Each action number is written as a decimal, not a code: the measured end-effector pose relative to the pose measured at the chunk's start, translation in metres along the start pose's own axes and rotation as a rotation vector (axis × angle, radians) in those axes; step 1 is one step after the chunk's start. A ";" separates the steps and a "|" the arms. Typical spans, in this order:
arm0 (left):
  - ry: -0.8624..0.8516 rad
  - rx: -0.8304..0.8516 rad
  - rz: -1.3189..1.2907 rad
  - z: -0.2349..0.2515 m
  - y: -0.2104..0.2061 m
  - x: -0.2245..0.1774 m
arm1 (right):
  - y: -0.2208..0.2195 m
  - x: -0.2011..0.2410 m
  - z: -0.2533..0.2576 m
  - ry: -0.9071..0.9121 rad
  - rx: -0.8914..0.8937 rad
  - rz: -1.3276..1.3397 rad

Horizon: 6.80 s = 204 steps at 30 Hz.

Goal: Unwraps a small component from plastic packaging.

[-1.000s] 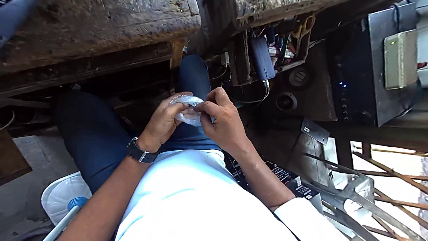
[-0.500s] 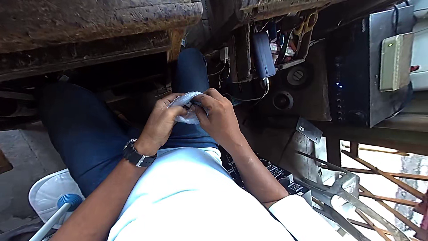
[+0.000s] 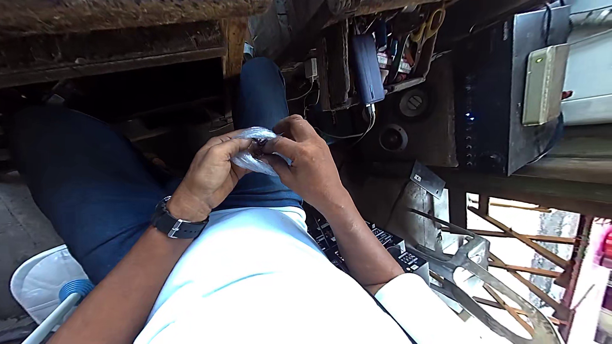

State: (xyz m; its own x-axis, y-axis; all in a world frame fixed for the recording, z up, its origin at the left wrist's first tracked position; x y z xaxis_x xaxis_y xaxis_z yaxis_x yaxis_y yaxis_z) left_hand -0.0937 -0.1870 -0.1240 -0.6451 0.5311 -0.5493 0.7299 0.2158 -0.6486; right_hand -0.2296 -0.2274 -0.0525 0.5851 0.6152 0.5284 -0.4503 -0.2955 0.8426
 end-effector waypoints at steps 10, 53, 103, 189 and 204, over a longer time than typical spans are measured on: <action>-0.034 -0.010 0.028 0.000 -0.002 0.000 | 0.005 0.000 -0.002 0.045 0.223 0.033; -0.105 -0.053 0.196 -0.004 -0.003 -0.006 | 0.018 -0.033 -0.003 -0.084 -0.260 0.920; -0.092 -0.084 0.257 -0.015 -0.016 0.001 | 0.012 -0.020 -0.027 -0.090 -0.012 0.259; -0.235 -0.064 0.538 -0.031 -0.023 -0.002 | 0.003 -0.012 -0.021 0.049 -0.128 0.032; -0.088 -0.056 0.266 -0.028 -0.023 0.004 | 0.004 -0.027 -0.031 -0.150 -0.110 0.873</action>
State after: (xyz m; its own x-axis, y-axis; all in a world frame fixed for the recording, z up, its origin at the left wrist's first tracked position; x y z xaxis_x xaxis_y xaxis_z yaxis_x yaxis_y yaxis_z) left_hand -0.1067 -0.1675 -0.0962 -0.4444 0.5023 -0.7417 0.8860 0.1241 -0.4468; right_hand -0.2678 -0.2228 -0.0666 0.0820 0.0999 0.9916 -0.8345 -0.5371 0.1231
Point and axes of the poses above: each hand's wrist, its own z-axis towards the middle knuckle, its own y-axis out of the back of the hand, x = y × z, the point moved 6 cm from there along z, towards the middle knuckle, and after that the axes turned 5 degrees about y, right-handed, at the moved point
